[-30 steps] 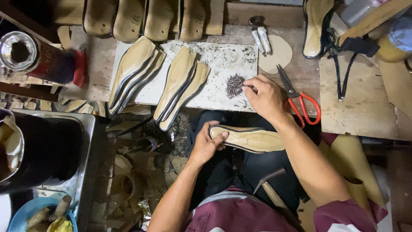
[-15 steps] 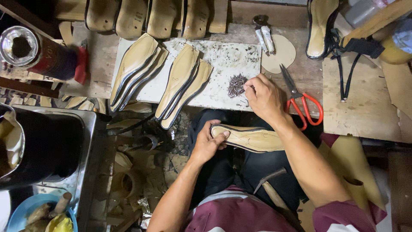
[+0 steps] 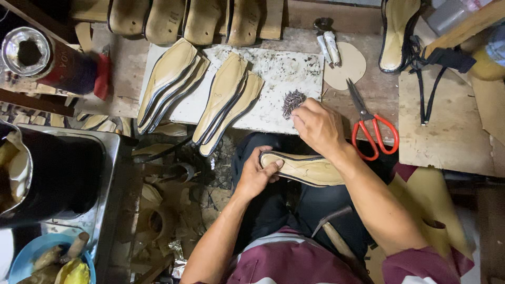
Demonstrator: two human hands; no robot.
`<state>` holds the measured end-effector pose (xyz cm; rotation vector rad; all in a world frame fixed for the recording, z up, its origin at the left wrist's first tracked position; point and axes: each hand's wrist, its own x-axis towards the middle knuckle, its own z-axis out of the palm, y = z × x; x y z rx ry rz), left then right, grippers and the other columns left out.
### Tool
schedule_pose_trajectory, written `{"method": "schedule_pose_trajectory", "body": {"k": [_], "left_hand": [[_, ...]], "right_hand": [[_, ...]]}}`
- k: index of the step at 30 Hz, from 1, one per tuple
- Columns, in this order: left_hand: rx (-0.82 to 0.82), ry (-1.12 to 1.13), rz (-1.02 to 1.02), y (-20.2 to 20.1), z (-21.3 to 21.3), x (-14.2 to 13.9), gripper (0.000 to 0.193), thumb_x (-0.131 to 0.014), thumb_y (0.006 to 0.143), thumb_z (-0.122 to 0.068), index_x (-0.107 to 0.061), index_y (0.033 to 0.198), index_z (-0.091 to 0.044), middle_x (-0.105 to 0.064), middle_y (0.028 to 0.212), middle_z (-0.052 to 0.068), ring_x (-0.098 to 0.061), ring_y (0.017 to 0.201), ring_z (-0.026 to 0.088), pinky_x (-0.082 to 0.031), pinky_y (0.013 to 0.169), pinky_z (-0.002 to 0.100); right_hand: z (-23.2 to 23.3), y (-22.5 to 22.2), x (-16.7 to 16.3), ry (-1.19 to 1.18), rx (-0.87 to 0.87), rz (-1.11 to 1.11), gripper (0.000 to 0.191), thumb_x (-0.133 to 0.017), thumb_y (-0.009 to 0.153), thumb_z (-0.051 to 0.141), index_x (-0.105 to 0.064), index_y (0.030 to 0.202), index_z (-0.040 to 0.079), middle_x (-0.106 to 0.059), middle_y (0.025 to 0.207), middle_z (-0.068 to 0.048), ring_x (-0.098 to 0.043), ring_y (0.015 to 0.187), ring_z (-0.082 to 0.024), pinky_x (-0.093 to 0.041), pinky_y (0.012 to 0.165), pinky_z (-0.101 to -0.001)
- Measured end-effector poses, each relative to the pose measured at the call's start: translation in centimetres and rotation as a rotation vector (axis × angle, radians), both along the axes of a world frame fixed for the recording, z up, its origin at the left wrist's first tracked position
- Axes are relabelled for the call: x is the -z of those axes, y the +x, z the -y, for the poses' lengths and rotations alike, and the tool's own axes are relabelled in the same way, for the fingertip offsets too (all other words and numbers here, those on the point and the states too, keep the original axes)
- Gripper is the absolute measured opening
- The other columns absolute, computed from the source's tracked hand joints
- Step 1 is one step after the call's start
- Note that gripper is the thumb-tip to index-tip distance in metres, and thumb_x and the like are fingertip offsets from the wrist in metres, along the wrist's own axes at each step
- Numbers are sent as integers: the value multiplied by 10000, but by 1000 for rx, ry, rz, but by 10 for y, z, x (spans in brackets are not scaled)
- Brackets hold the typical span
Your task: The person repeatedly assembles shoe components by placing a rubber strip onto a wooden shoe last, securing it with nails using a hammer, and trimming excess material with scissors. This cycle is performed on multiple shoe lasts, with finished units placed on a nearby shelf.
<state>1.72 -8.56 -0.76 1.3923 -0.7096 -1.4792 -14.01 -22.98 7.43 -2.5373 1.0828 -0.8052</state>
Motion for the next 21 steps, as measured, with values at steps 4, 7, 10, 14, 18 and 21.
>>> {"method": "schedule_pose_trajectory", "body": {"k": [4, 7, 10, 14, 18, 21], "left_hand": [[3, -10, 1, 1, 0, -1, 553, -752, 892, -184, -501, 1348, 1, -690, 845, 57, -650, 629, 109, -538, 536, 249], [-2, -12, -5, 2, 0, -1, 554, -755, 890, -185, -504, 1346, 6, -685, 825, 59, -640, 615, 109, -531, 531, 247], [1, -12, -9, 2, 1, 1, 556, -758, 889, -191, -510, 1345, 9, -681, 798, 59, -632, 601, 107, -519, 521, 245], [-8, -16, -26, 1, 2, 1, 570, -766, 881, -189, -512, 1350, 10, -680, 795, 50, -614, 593, 100, -501, 512, 243], [3, -3, 1, 0, 1, 0, 565, -761, 883, -194, -512, 1349, 5, -681, 790, 55, -629, 590, 103, -514, 518, 239], [2, -24, 1, 2, 0, 1, 565, -765, 887, -195, -510, 1348, 7, -679, 795, 57, -628, 593, 103, -515, 519, 240]], "right_hand": [[6, -4, -1, 106, 112, 39, 96, -726, 946, 155, -757, 946, 65, -719, 899, -66, -696, 727, -227, -534, 637, -364], [11, -7, -2, 436, 225, 156, 136, -715, 962, 196, -724, 1003, 66, -725, 830, -50, -688, 709, -202, -524, 616, -331], [13, -9, 0, 613, 258, 226, 157, -709, 982, 218, -700, 1031, 69, -714, 797, -43, -681, 717, -186, -517, 608, -311], [7, -9, 2, 265, 74, 132, 167, -766, 909, 199, -727, 979, 52, -682, 882, -53, -711, 747, -173, -542, 629, -318], [2, -3, 0, 35, 19, 38, 111, -748, 939, 189, -755, 981, 87, -679, 914, -73, -676, 809, -256, -528, 710, -378], [3, 3, -3, 184, 114, 42, 94, -722, 945, 205, -751, 947, 115, -691, 909, -57, -683, 789, -238, -528, 688, -382]]}}
